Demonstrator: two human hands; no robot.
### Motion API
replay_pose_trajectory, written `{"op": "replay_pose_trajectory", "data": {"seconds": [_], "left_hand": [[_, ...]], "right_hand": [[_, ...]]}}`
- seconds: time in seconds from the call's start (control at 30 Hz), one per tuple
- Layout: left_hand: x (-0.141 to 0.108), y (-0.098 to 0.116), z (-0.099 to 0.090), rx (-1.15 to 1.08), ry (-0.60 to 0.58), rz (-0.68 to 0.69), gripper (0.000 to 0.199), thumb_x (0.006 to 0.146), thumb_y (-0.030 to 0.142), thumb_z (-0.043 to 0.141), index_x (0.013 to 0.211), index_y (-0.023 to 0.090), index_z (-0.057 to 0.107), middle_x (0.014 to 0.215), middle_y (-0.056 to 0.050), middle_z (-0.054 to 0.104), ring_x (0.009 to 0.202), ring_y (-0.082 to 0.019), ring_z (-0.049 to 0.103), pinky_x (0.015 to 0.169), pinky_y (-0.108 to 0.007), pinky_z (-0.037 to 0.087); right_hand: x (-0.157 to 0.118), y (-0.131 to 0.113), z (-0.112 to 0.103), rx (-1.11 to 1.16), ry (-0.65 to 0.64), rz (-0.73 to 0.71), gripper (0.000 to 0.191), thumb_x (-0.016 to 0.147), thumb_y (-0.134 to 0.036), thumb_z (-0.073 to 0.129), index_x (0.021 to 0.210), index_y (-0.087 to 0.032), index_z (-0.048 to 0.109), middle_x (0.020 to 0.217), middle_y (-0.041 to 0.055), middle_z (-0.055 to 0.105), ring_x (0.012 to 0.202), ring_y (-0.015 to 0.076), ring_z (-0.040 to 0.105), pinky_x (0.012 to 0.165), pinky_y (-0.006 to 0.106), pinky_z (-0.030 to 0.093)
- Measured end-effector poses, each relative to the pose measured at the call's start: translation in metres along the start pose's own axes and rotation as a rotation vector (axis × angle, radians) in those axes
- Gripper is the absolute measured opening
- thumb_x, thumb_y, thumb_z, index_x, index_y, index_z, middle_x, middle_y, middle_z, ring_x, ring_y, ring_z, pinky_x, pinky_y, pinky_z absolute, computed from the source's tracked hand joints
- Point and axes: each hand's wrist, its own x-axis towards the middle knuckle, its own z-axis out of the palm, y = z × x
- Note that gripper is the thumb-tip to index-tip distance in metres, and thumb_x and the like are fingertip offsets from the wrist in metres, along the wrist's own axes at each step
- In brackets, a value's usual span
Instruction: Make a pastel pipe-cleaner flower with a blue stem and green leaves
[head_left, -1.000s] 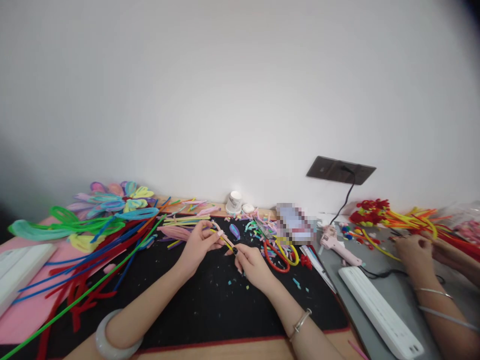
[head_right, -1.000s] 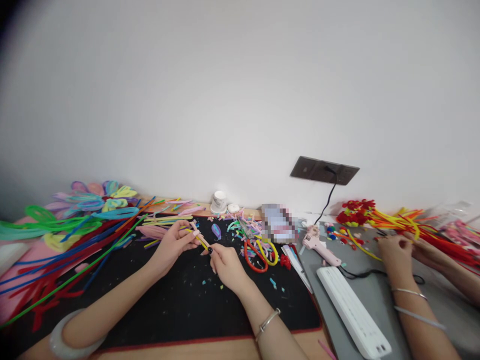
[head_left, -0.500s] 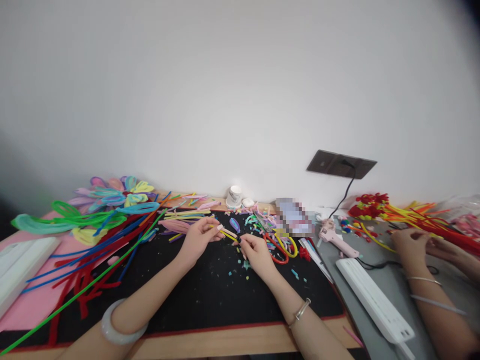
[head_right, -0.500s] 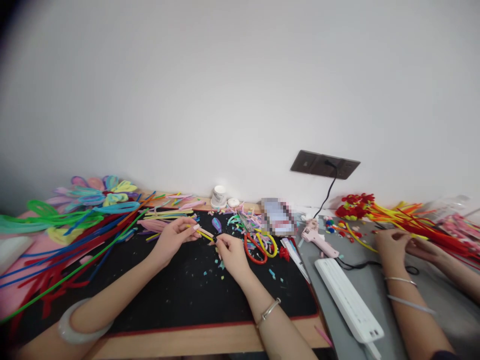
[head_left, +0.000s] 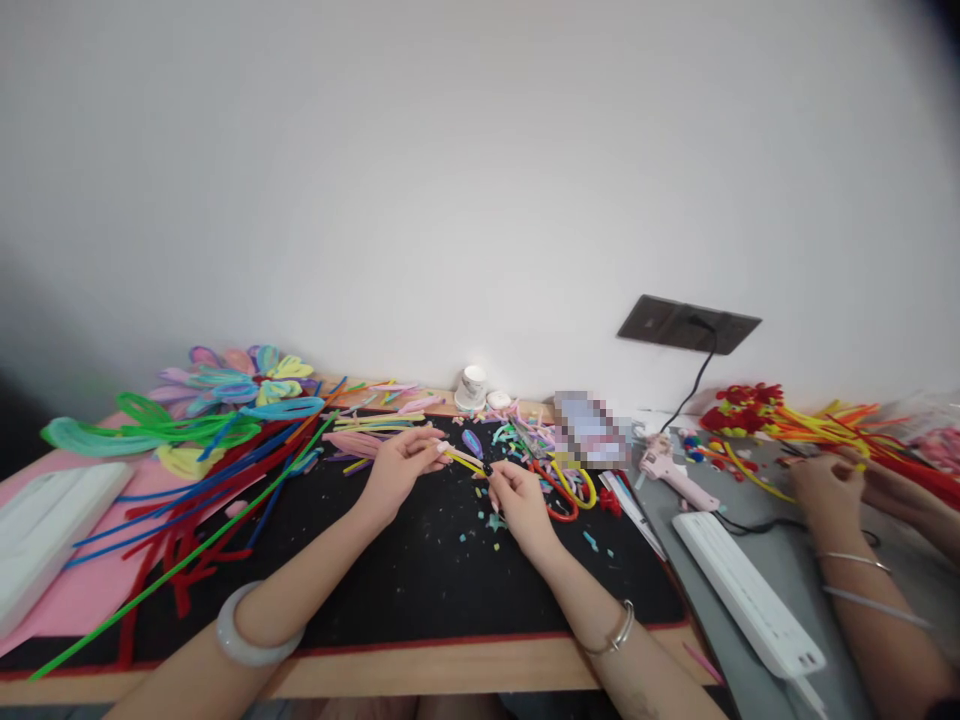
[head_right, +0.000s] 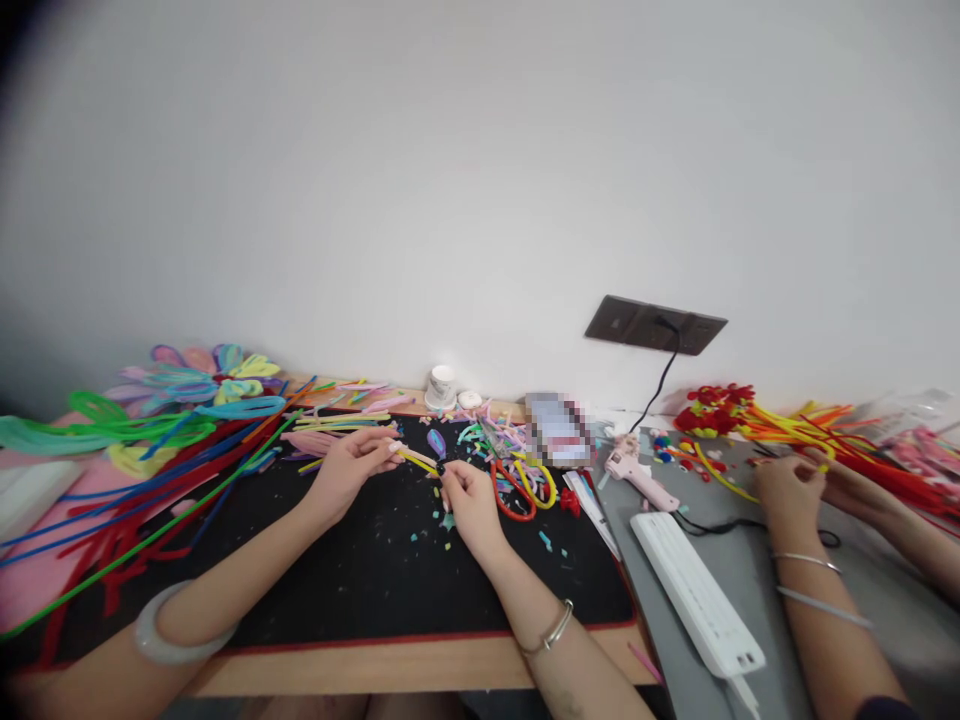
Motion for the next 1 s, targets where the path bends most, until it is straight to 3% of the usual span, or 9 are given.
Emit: {"op": "replay_pose_trajectory", "data": {"seconds": [0.37, 0.5, 0.63, 0.87, 1.0], "left_hand": [[0.003, -0.004, -0.003, 0.082, 0.076, -0.010, 0.028, 0.061, 0.034, 0.075, 0.077, 0.013, 0.066, 0.065, -0.003, 0.069, 0.064, -0.015, 0.067, 0.063, -0.025, 0.054], [0.004, -0.002, -0.003, 0.097, 0.099, -0.003, 0.031, 0.059, 0.036, 0.076, 0.077, 0.012, 0.066, 0.065, -0.004, 0.069, 0.063, -0.017, 0.067, 0.064, -0.029, 0.054], [0.007, -0.003, -0.006, 0.113, 0.119, 0.023, 0.033, 0.059, 0.038, 0.076, 0.077, 0.012, 0.067, 0.065, -0.003, 0.069, 0.061, -0.017, 0.066, 0.065, -0.031, 0.055], [0.007, -0.003, -0.009, 0.243, 0.114, 0.156, 0.025, 0.068, 0.037, 0.069, 0.080, 0.014, 0.067, 0.072, -0.003, 0.070, 0.066, -0.017, 0.066, 0.070, -0.033, 0.054], [0.005, 0.001, -0.009, 0.334, 0.156, 0.241, 0.023, 0.071, 0.037, 0.065, 0.079, 0.015, 0.067, 0.072, -0.003, 0.069, 0.068, -0.018, 0.066, 0.071, -0.032, 0.053]], "right_hand": [[0.001, 0.002, -0.005, 0.016, 0.093, 0.016, 0.023, 0.077, -0.030, 0.055, 0.058, -0.017, 0.050, 0.042, -0.0057, 0.047, 0.039, 0.0068, 0.037, 0.042, 0.020, 0.028], [0.005, 0.006, -0.006, 0.062, 0.082, 0.046, 0.017, 0.075, -0.030, 0.056, 0.064, -0.016, 0.057, 0.045, -0.0042, 0.052, 0.036, 0.0072, 0.039, 0.037, 0.020, 0.030], [0.008, 0.010, -0.009, 0.190, 0.048, 0.074, 0.019, 0.072, -0.032, 0.058, 0.076, -0.014, 0.062, 0.053, -0.0007, 0.061, 0.037, 0.0086, 0.048, 0.039, 0.021, 0.041], [0.007, 0.005, -0.008, 0.163, 0.071, 0.078, 0.018, 0.073, -0.031, 0.058, 0.064, -0.016, 0.051, 0.045, -0.0020, 0.060, 0.028, 0.0067, 0.044, 0.032, 0.017, 0.033], [0.005, 0.003, -0.004, 0.154, 0.050, 0.080, 0.018, 0.074, -0.032, 0.056, 0.066, -0.016, 0.051, 0.047, -0.0015, 0.061, 0.030, 0.0072, 0.046, 0.033, 0.018, 0.035]]}}
